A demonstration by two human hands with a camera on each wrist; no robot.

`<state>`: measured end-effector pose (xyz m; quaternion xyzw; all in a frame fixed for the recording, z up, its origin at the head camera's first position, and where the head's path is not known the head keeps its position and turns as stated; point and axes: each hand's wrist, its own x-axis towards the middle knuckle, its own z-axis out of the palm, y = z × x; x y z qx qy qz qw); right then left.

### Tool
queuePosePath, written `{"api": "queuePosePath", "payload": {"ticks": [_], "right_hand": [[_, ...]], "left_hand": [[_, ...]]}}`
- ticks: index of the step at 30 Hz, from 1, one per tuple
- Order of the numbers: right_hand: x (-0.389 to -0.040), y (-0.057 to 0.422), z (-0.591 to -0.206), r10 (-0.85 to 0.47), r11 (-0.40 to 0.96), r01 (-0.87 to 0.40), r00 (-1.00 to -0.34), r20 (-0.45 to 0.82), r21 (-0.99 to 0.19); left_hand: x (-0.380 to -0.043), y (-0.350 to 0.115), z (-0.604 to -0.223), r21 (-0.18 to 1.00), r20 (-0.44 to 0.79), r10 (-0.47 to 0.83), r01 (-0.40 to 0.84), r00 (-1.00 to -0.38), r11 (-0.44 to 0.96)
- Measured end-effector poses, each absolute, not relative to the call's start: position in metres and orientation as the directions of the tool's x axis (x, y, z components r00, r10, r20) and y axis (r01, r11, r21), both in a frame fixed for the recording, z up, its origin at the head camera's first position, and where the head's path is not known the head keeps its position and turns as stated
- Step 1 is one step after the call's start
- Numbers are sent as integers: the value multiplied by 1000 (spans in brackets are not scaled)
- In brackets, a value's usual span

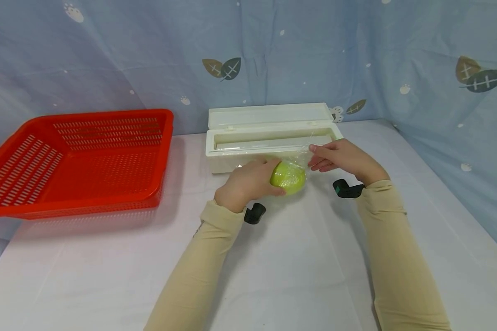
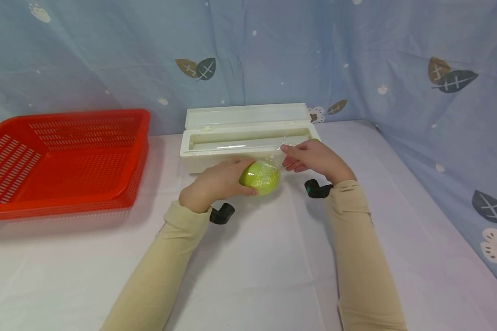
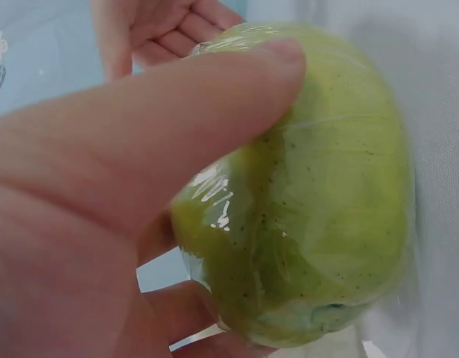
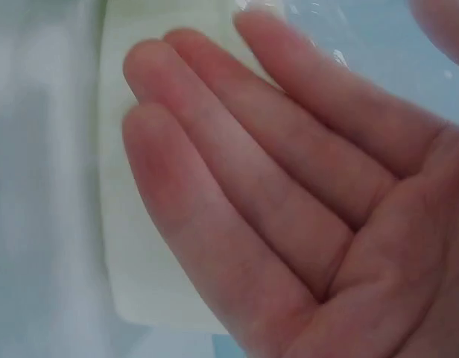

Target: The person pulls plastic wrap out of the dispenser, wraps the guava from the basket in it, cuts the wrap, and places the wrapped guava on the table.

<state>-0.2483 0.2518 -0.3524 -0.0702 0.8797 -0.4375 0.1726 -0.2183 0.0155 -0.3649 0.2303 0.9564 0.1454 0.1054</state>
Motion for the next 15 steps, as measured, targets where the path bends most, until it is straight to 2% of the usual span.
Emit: {"api": "queuePosePath", "payload": {"ticks": [6,10,15], "right_hand": [[-250,238,-356,-193,662,63,-948,-251,-747],[-250,224,-357,-177,745,24,-956,-233,-667],[-246,218,-355,-212,742,-59,-966,-150,-668]], "left_hand": [[-216,15,-362,325,-136,463,402,-876,856],[-215,15,-361,318,-126,471,414,-873,853],[-215,15,-360,294,-113,494,446,-862,845]]}}
